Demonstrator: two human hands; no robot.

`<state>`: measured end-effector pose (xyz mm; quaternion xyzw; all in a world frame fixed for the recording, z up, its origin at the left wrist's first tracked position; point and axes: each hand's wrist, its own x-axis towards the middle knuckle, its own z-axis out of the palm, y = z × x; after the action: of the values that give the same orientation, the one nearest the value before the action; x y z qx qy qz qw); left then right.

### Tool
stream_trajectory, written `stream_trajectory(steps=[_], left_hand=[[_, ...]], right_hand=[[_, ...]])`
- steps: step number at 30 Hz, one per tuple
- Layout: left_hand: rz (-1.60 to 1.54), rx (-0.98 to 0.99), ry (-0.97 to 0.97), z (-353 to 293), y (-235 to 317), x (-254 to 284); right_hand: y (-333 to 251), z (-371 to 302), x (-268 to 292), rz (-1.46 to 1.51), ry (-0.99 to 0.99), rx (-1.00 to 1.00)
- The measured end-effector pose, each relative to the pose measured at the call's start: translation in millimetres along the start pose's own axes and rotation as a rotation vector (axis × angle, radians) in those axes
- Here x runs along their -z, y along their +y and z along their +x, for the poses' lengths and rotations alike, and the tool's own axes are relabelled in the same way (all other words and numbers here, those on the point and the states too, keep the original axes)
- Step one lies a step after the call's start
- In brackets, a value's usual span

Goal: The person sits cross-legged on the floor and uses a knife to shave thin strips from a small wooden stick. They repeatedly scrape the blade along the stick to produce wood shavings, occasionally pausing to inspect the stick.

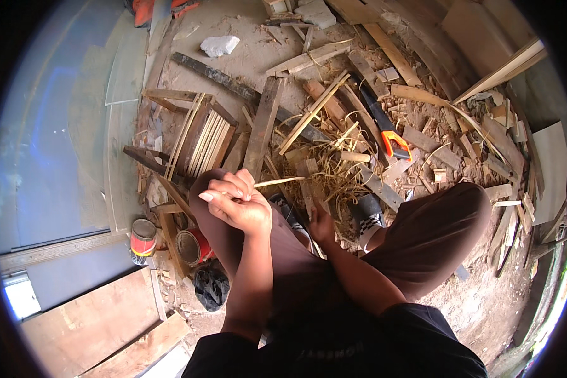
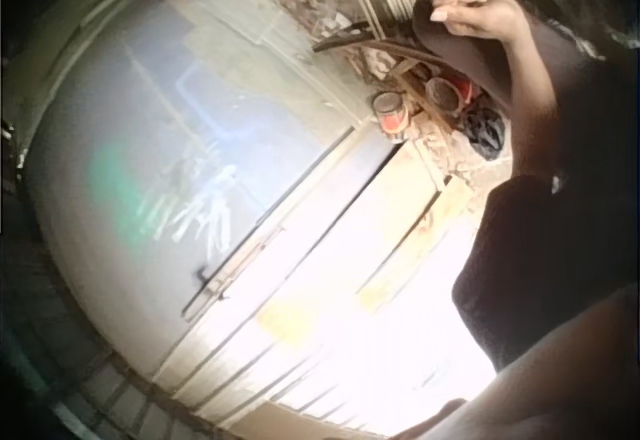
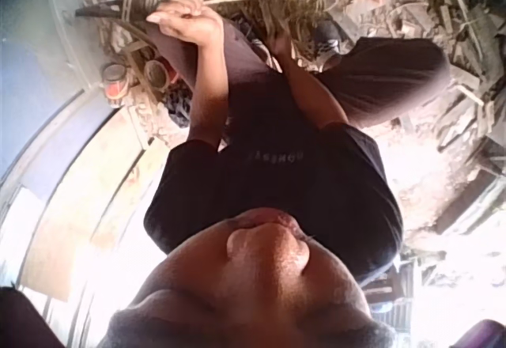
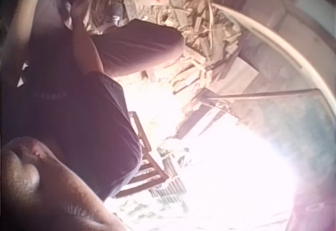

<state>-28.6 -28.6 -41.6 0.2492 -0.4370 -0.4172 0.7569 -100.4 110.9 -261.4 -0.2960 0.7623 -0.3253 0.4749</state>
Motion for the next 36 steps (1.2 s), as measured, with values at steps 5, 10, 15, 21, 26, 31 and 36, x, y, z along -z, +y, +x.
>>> stream_trajectory(steps=[5,10,15,21,26,31,36], left_hand=[[-0.013,-0.001,0.045,-2,3,1],[0.03,-0.007,0.127,3,5,0],[0.057,-0.036,0.178,10,5,11],[0.043,-0.002,0.277,14,6,23],[0.065,-0.023,0.272,14,8,34],[0.061,0.011,0.359,26,10,52],[0.049,0.029,0.332,19,15,57]], right_hand=[[12,-2,-6,0.061,0.09,0.145],[24,2,-4,0.023,0.071,0.071],[22,1,-2,-0.001,0.02,-0.034],[16,-3,-3,0.039,0.088,0.074],[13,-7,-9,0.061,-0.04,0.048],[45,11,-9,-0.084,0.03,0.033],[27,-6,-18,0.286,-0.089,0.062]])
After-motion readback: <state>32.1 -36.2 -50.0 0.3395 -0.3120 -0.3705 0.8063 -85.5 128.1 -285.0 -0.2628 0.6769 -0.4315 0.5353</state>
